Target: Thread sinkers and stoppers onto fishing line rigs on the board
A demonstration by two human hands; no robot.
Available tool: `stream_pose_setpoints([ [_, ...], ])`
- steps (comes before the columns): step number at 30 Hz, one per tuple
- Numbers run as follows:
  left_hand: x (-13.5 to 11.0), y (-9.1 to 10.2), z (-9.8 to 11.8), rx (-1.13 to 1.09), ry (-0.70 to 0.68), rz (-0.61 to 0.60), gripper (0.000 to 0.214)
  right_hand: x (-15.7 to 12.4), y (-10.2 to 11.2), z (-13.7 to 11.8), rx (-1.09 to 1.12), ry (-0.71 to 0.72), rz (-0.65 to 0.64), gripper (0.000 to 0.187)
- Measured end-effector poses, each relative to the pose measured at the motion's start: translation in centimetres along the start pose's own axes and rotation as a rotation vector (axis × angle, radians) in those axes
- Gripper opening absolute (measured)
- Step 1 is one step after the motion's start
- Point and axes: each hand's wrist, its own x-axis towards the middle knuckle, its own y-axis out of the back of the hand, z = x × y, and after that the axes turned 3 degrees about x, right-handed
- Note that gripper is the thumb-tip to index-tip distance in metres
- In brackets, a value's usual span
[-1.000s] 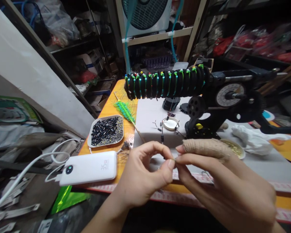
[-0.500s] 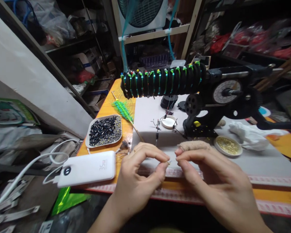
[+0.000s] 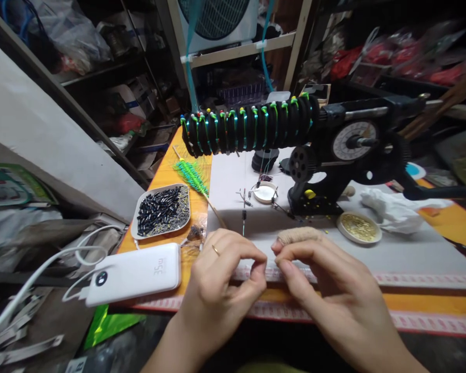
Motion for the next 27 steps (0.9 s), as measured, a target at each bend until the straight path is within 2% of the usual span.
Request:
stream_pose_setpoints([
  [2,-0.2,-0.5,0.0,-0.029,0.027,0.038,0.017,-0.1,-0.2,-0.1,0.04,-0.026,-0.008,0.01],
  [5,-0.9,-1.4,-0.1,-0.166,0.146,0.107,0.018,-0.2,-0.5,-0.2,0.102,-0.077,-0.015,0.01],
  [9,-1.7,-2.5,0.1,-0.344,0.228,0.204,0.017,-0.3,-0.8,-0.3,0.164,-0.154,-0.034,0.01],
  [14,-1.9,-2.8,0.4,-0.511,0.298,0.21,0.01,-0.2,-0.9,-0.6,0.256,-0.199,-0.068,0.01],
  [19,-2.0,-2.8,0.3,-0.571,0.355,0.193,0.008,-0.1,-0.8,-0.8,0.323,-0.247,-0.122,0.01],
  [23,-2.0,-3.0,0.2,-0.593,0.351,0.193,0.009,0.3,-0.8,-0.8,0.344,-0.241,-0.165,0.012],
  [27,-1.9,-3.0,0.4,-0.476,0.227,0.237,0.016,0.3,-0.7,-0.6,0.151,-0.133,-0.141,0.013],
])
